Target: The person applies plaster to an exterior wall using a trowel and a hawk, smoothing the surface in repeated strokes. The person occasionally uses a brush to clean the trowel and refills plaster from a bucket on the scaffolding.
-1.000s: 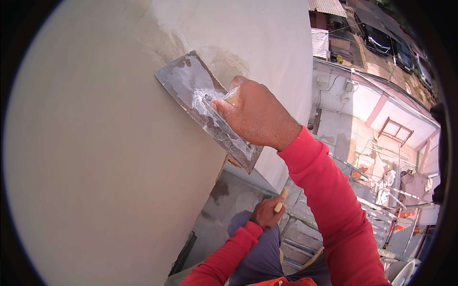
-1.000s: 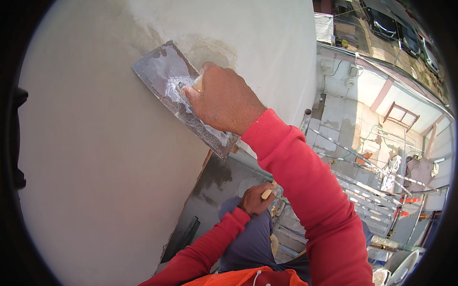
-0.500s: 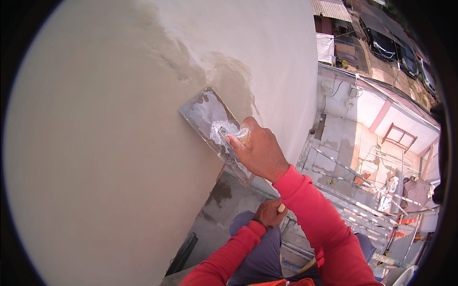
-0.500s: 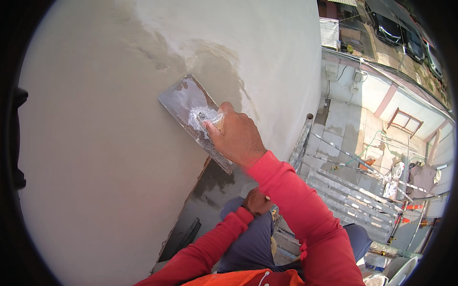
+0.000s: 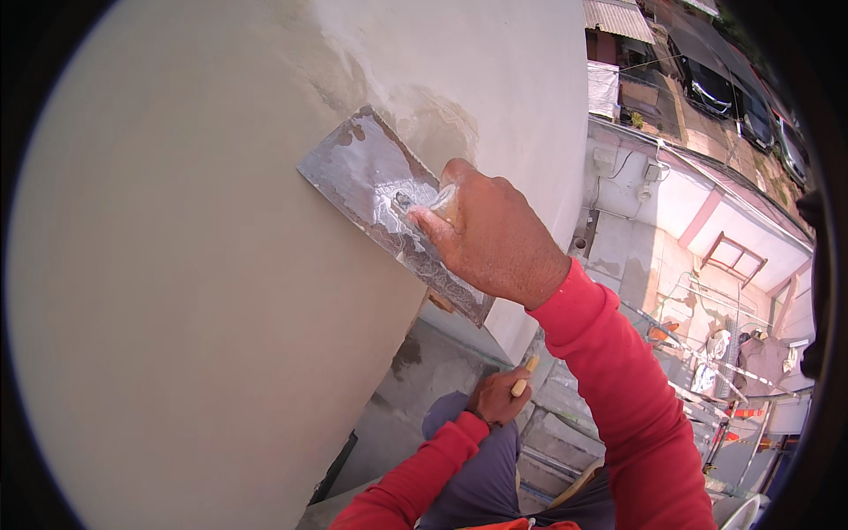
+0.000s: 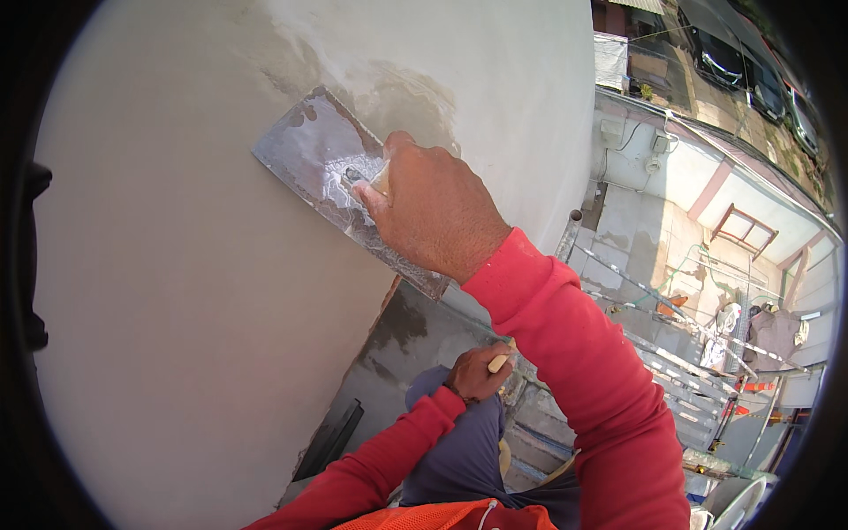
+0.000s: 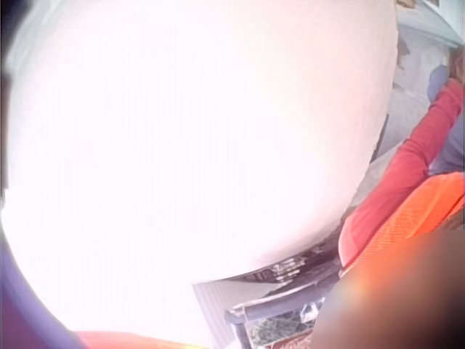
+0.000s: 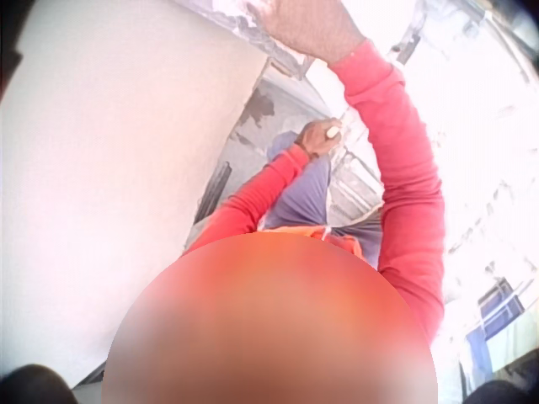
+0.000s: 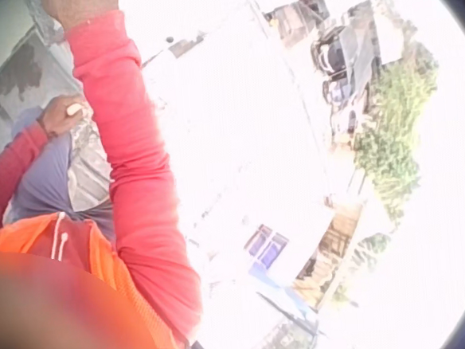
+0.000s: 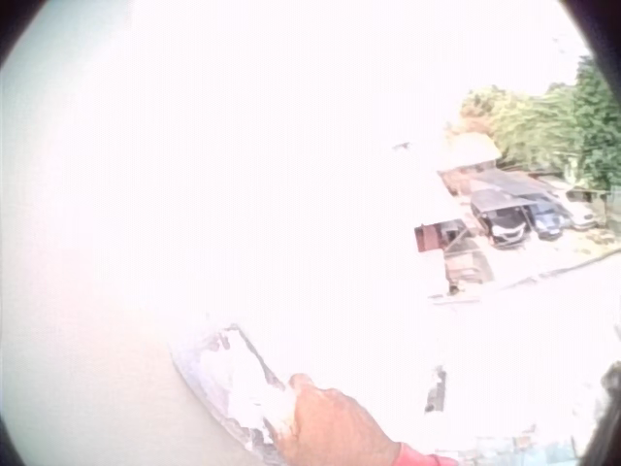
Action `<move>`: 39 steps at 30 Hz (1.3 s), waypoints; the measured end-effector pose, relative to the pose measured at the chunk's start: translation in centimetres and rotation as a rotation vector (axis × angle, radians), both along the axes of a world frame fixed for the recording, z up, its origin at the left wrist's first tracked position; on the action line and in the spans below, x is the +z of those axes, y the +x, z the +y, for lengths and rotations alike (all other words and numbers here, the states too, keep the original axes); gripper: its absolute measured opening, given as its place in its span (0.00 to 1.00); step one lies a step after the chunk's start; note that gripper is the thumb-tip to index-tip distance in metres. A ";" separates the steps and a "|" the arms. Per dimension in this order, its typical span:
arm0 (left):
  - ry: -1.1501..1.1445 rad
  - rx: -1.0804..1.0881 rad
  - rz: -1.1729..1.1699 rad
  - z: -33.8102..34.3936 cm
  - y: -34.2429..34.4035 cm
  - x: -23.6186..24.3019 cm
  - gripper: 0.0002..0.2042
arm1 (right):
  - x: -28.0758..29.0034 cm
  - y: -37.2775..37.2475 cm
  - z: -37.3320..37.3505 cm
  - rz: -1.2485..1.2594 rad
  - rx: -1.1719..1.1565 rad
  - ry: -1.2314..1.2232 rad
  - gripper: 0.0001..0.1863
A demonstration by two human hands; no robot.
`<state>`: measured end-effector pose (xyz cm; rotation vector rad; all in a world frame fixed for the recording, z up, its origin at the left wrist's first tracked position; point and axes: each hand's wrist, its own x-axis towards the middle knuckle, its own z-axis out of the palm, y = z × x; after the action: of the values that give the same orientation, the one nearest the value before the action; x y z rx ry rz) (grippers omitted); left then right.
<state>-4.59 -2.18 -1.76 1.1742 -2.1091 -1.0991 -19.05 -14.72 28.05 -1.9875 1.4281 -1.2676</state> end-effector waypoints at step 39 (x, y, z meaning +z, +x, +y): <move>-1.007 0.250 -0.456 -5.2 1.2 51.8 0.18 | -8.4 -2.6 18.2 -0.505 -0.275 0.701 0.21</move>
<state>-3.40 -7.33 50.02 1.1344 -2.2515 0.4011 -21.60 3.52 19.68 -0.9623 1.6065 -1.0556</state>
